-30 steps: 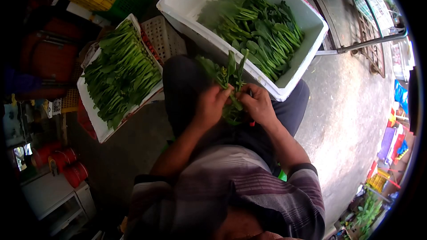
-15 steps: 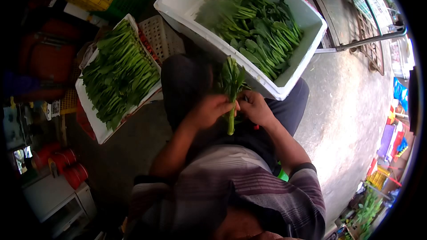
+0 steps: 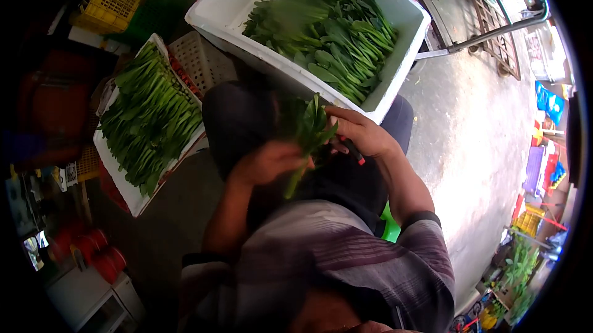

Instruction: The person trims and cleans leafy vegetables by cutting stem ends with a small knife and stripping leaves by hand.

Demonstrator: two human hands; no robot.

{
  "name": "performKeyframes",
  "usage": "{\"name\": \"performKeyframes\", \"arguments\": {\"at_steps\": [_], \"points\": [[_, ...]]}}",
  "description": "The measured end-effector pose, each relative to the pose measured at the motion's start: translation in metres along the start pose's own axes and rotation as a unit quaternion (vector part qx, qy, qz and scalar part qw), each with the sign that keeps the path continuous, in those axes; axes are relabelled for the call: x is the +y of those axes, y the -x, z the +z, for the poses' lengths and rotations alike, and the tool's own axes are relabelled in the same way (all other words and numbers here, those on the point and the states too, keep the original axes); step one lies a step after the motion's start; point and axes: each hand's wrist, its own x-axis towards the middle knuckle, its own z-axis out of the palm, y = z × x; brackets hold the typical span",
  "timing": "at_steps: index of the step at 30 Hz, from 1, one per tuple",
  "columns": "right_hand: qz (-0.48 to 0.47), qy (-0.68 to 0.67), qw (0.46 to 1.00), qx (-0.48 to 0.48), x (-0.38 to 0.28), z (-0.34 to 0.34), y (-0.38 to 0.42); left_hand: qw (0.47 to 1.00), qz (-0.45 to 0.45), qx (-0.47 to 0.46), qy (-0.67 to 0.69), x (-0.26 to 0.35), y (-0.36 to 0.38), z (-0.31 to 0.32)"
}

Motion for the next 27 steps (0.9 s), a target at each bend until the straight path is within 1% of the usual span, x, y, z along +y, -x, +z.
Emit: {"name": "performKeyframes", "arguments": {"at_steps": [1, 4, 7, 10, 12, 14, 16, 17, 19, 22, 24, 25, 27], "points": [[0.003, 0.001, 0.999, -0.032, 0.002, -0.003, -0.004, 1.000, -0.009, -0.005, 0.006, -0.001, 0.001, 0.000], [-0.013, -0.032, 0.996, -0.078, -0.007, 0.000, -0.008, 0.999, -0.026, -0.018, 0.016, -0.002, 0.001, 0.000], [-0.020, -0.028, 0.998, -0.054, -0.003, 0.007, -0.014, 0.999, -0.032, -0.023, 0.017, 0.000, 0.001, 0.000], [-0.028, 0.024, 0.999, -0.001, 0.011, 0.008, -0.015, 0.997, -0.051, -0.016, 0.050, -0.003, 0.008, -0.005], [-0.089, 0.132, 0.984, 0.087, 0.014, 0.007, -0.014, 0.993, -0.061, -0.012, 0.098, -0.009, 0.017, -0.009], [-0.052, 0.111, 0.986, 0.117, 0.006, 0.006, -0.006, 0.973, -0.022, 0.056, 0.222, -0.017, 0.021, -0.007], [-0.043, 0.109, 0.985, 0.125, -0.005, 0.015, 0.006, 0.934, 0.033, 0.133, 0.332, -0.032, 0.025, -0.006], [-0.043, 0.100, 0.987, 0.122, 0.001, 0.018, 0.008, 0.908, 0.068, 0.170, 0.378, -0.042, 0.018, -0.011], [-0.028, 0.164, 0.981, 0.101, 0.013, 0.019, 0.007, 0.872, 0.110, 0.212, 0.427, -0.040, 0.009, -0.013], [-0.060, 0.149, 0.982, 0.100, 0.019, 0.030, 0.007, 0.859, 0.128, 0.215, 0.446, -0.029, -0.005, -0.012], [-0.097, 0.092, 0.986, 0.098, 0.015, 0.042, 0.012, 0.856, 0.120, 0.212, 0.457, -0.029, -0.011, -0.010], [-0.127, 0.094, 0.982, 0.107, 0.015, 0.046, 0.013, 0.847, 0.113, 0.223, 0.469, -0.027, -0.015, -0.008], [-0.199, 0.157, 0.958, 0.134, 0.013, 0.050, 0.011, 0.829, 0.101, 0.245, 0.492, -0.023, -0.024, -0.002]]}}
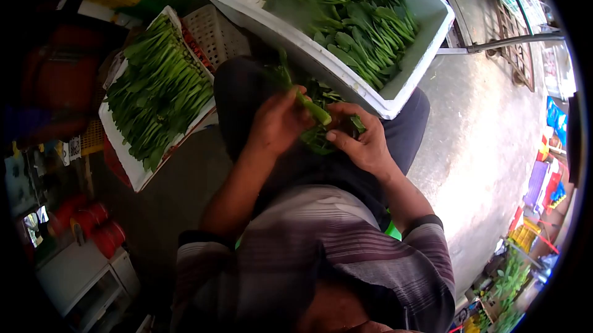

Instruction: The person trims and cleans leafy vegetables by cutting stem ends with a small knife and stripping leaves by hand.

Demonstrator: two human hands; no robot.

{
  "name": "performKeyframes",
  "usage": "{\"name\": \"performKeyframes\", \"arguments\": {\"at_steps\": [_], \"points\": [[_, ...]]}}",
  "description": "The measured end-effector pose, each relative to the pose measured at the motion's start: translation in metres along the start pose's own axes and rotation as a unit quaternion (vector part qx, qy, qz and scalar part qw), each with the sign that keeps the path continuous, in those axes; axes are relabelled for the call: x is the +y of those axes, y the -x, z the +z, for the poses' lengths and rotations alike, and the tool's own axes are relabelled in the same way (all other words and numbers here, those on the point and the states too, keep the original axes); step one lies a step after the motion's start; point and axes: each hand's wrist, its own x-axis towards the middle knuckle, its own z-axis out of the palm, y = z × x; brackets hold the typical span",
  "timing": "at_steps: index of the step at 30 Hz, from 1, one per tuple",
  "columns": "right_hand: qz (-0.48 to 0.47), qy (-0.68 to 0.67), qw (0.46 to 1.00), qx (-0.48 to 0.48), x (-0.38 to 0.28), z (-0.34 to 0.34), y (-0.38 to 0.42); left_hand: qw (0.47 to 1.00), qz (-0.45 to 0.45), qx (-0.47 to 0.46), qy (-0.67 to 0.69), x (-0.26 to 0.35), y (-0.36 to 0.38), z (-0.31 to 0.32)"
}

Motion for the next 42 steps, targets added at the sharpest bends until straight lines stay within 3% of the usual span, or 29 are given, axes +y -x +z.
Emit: {"name": "performKeyframes", "arguments": {"at_steps": [1, 3, 6, 7, 9, 11, 12, 15, 16, 18, 20, 22, 29, 34, 42], "points": [[-0.038, 0.031, 0.999, 0.013, -0.001, 0.000, 0.000, 1.000, -0.003, 0.000, -0.006, -0.005, -0.002, 0.000], [-0.019, 0.039, 0.998, 0.046, 0.003, -0.002, -0.001, 1.000, -0.007, 0.001, -0.018, -0.014, -0.004, 0.000], [0.019, 0.004, 0.996, 0.084, 0.019, -0.007, 0.000, 0.985, -0.147, -0.007, -0.089, -0.010, 0.010, 0.002], [0.034, -0.016, 0.995, 0.096, 0.023, -0.010, -0.001, 0.968, -0.116, -0.016, -0.221, -0.008, 0.017, 0.005], [0.014, 0.035, 0.995, 0.092, 0.020, -0.017, -0.002, 0.880, -0.046, -0.032, -0.472, -0.001, 0.029, 0.017], [0.039, 0.021, 0.996, 0.078, 0.010, -0.018, 0.002, 0.783, 0.178, -0.072, -0.591, 0.004, 0.030, 0.051], [0.069, -0.017, 0.995, 0.069, 0.002, -0.016, 0.003, 0.710, 0.290, -0.090, -0.635, 0.005, 0.027, 0.062], [0.134, -0.084, 0.987, 0.043, -0.009, -0.015, 0.003, 0.785, 0.123, -0.123, -0.594, 0.000, 0.018, 0.064], [0.152, -0.098, 0.983, 0.039, -0.010, -0.016, 0.004, 0.771, 0.116, -0.124, -0.614, 0.000, 0.018, 0.061], [0.056, -0.040, 0.998, 0.014, 0.001, -0.020, 0.004, 0.778, 0.132, -0.103, -0.605, -0.001, 0.018, 0.053], [0.053, 0.001, 0.998, -0.027, 0.004, -0.026, 0.005, 0.779, 0.140, -0.081, -0.606, 0.003, 0.022, 0.052], [0.144, 0.023, 0.986, -0.083, -0.006, -0.032, 0.010, 0.773, 0.137, -0.060, -0.616, 0.008, 0.028, 0.058], [-0.061, 0.148, 0.983, -0.085, -0.011, -0.022, 0.007, 0.753, 0.143, -0.081, -0.637, 0.008, 0.034, 0.055], [0.012, 0.124, 0.985, -0.115, -0.024, -0.022, 0.005, 0.753, 0.152, -0.085, -0.634, 0.005, 0.035, 0.049], [0.004, 0.136, 0.983, -0.121, -0.027, -0.024, 0.007, 0.727, 0.179, -0.130, -0.650, 0.006, 0.032, 0.044]]}}
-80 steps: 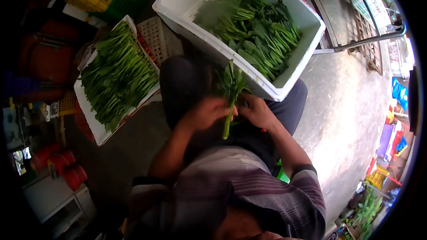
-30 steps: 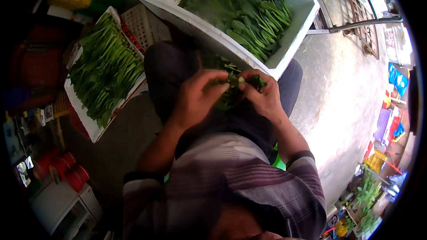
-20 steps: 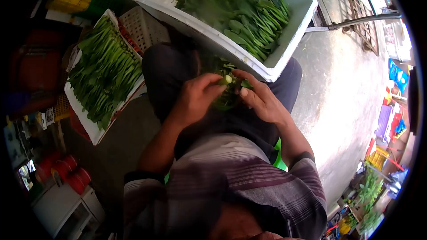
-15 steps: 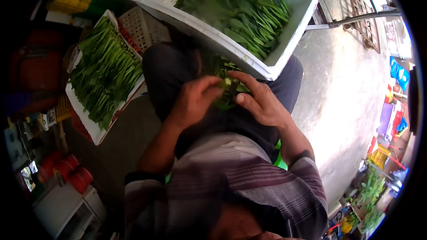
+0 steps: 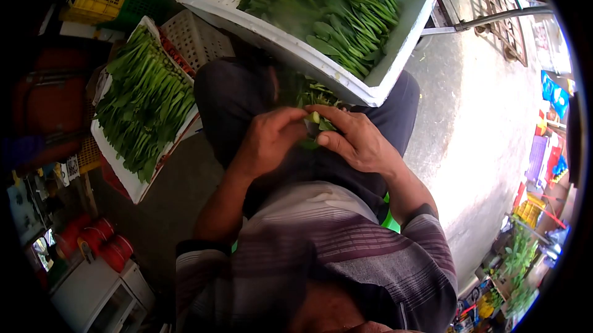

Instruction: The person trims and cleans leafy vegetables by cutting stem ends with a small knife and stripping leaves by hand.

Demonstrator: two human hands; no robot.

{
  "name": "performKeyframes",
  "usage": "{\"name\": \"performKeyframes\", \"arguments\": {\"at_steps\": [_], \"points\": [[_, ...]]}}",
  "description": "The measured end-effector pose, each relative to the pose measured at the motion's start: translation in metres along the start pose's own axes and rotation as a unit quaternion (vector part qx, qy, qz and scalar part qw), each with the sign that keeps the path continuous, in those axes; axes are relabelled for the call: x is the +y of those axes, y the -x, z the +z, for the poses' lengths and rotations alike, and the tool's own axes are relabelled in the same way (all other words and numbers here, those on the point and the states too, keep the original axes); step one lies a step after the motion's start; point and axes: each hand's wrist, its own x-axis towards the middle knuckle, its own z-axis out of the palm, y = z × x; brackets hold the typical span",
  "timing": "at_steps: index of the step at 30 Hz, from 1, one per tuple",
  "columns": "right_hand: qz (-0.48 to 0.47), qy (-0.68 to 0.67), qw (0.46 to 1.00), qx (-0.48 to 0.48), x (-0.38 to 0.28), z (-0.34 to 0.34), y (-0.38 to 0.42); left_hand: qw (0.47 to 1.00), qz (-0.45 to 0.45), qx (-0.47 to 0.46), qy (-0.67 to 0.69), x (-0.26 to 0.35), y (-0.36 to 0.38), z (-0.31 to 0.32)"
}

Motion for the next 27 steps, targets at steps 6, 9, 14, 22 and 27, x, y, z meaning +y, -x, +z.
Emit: {"name": "performKeyframes", "arguments": {"at_steps": [6, 9, 14, 22, 27], "points": [[0.002, -0.004, 1.000, -0.011, -0.001, -0.001, -0.001, 1.000, 0.004, 0.004, 0.025, 0.000, 0.001, 0.000], [-0.011, 0.001, 1.000, -0.018, 0.004, -0.002, -0.002, 0.999, 0.009, 0.008, 0.037, -0.003, 0.002, 0.001], [-0.008, -0.027, 0.999, -0.036, 0.006, -0.004, -0.001, 0.999, 0.018, 0.004, 0.028, -0.005, 0.003, 0.000], [0.034, -0.033, 0.998, -0.047, -0.006, -0.002, 0.001, 0.999, 0.042, -0.019, -0.005, -0.005, -0.001, -0.008], [0.049, -0.039, 0.996, -0.060, -0.007, -0.002, 0.001, 0.999, 0.025, -0.032, -0.003, 0.001, -0.004, -0.011]]}}
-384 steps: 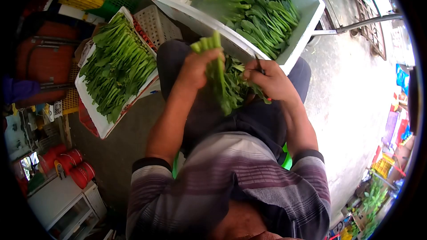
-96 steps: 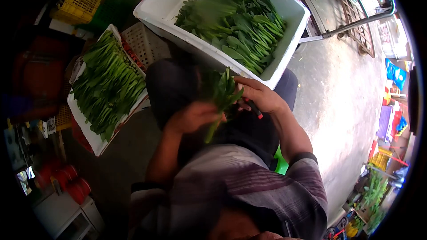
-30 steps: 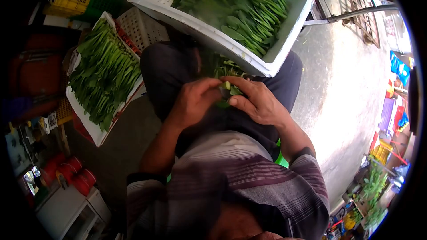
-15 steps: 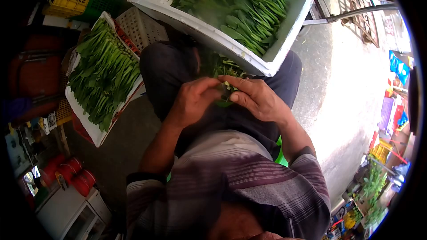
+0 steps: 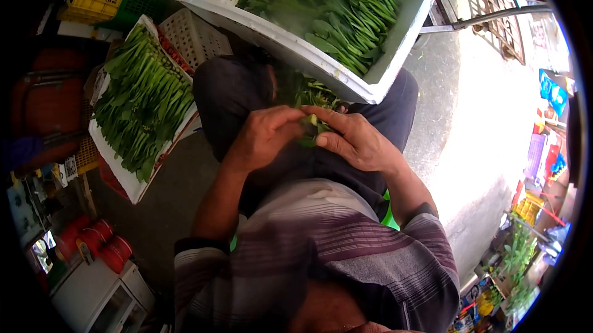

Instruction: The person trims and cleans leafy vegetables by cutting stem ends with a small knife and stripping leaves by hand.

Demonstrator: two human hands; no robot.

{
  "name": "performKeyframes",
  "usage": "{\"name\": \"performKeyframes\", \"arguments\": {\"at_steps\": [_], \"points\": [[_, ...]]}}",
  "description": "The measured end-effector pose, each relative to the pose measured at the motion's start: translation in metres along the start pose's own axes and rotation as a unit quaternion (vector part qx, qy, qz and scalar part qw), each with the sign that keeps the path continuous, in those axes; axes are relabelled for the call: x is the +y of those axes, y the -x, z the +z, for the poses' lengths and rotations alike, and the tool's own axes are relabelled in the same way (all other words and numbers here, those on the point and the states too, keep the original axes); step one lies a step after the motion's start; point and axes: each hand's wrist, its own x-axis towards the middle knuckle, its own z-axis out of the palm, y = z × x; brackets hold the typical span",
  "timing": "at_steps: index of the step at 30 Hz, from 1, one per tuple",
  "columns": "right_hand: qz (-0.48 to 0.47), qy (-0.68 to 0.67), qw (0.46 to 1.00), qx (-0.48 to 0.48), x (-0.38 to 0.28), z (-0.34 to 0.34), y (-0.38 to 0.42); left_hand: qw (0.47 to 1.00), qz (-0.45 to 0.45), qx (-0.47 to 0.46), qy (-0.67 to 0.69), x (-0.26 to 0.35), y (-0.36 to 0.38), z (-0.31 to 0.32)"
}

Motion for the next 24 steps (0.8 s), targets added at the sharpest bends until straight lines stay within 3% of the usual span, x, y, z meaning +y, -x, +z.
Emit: {"name": "performKeyframes", "arguments": {"at_steps": [7, 10, 19, 22, 24], "points": [[0.035, -0.017, 0.999, -0.017, 0.001, 0.000, -0.002, 1.000, -0.016, -0.011, -0.005, 0.001, 0.000, -0.001], [-0.029, -0.011, 0.999, 0.011, 0.010, 0.003, -0.003, 1.000, -0.022, -0.005, 0.019, -0.003, 0.002, 0.000], [-0.007, -0.082, 0.997, 0.004, 0.023, 0.006, -0.007, 0.999, -0.011, 0.015, 0.043, -0.003, 0.007, 0.002], [0.003, -0.046, 0.999, 0.014, 0.021, 0.005, -0.006, 0.994, -0.031, 0.061, 0.081, 0.000, 0.010, -0.002], [0.019, -0.091, 0.994, 0.051, 0.026, 0.012, -0.005, 0.990, -0.044, 0.067, 0.115, -0.003, 0.012, -0.003]]}}
